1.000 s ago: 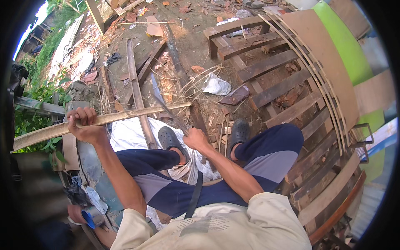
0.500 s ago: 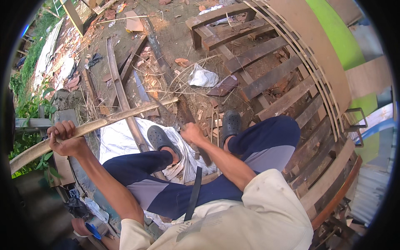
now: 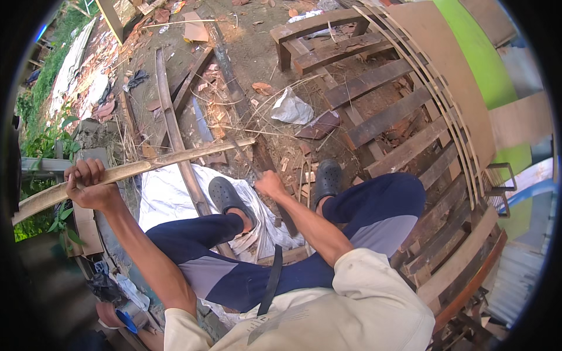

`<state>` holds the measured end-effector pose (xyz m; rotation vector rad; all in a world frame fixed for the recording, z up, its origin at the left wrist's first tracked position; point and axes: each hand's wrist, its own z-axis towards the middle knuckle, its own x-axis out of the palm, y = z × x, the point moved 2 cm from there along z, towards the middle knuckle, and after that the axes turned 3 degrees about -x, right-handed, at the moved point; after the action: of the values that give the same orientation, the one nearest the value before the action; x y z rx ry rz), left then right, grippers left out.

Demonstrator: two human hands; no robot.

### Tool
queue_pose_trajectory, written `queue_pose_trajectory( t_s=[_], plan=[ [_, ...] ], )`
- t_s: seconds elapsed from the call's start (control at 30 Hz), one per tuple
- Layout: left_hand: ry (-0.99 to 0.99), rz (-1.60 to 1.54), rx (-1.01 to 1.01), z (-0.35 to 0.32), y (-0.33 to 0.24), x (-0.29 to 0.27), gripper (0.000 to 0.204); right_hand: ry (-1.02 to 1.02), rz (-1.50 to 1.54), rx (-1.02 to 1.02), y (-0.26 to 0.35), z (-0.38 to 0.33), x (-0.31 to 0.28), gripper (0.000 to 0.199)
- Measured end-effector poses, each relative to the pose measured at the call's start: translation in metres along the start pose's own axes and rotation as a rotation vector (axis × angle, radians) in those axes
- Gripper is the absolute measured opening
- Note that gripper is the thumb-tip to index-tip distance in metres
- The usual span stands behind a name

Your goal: The person sits on the ground and uses a knife to shave thin strips from a long wooden stick. They repeatedly draw the blade along the stick to remove shavings, occasionally rotating the stick to work different sides.

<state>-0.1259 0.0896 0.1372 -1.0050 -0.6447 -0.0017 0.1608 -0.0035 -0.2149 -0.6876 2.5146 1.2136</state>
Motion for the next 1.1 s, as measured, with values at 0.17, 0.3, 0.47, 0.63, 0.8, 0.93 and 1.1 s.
queue_pose_trajectory(
  t_s=[0.17,0.3,0.47,0.63,0.8,0.93,1.1],
  plan=[
    [0.045,-0.036,-0.038,0.002,0.000,0.001,0.016,-0.044,0.073,-0.469,0.089,-0.030,0.007,0.026],
    [0.085,-0.052,-0.058,0.004,0.005,0.014,0.017,-0.053,0.001,-0.155,-0.053,0.035,0.012,0.031],
    [0.073,-0.037,-0.024,0.002,0.002,-0.009,0.021,0.170,0.021,0.255,-0.041,0.040,-0.010,0.036],
    [0.025,-0.021,-0.028,0.003,0.005,-0.002,0.021,0.069,0.048,-0.203,0.069,-0.017,0.005,0.036],
    [0.045,0.022,-0.028,0.004,-0.003,-0.004,0.020,-0.035,-0.042,-0.530,0.034,0.007,0.013,0.030],
    [0.135,-0.050,-0.048,0.004,0.007,-0.002,0.020,-0.127,-0.171,0.132,-0.114,0.072,-0.007,0.040],
    [0.044,0.022,-0.030,0.000,0.002,-0.003,0.021,0.016,0.049,0.034,-0.004,0.014,0.008,0.036]
  ],
)
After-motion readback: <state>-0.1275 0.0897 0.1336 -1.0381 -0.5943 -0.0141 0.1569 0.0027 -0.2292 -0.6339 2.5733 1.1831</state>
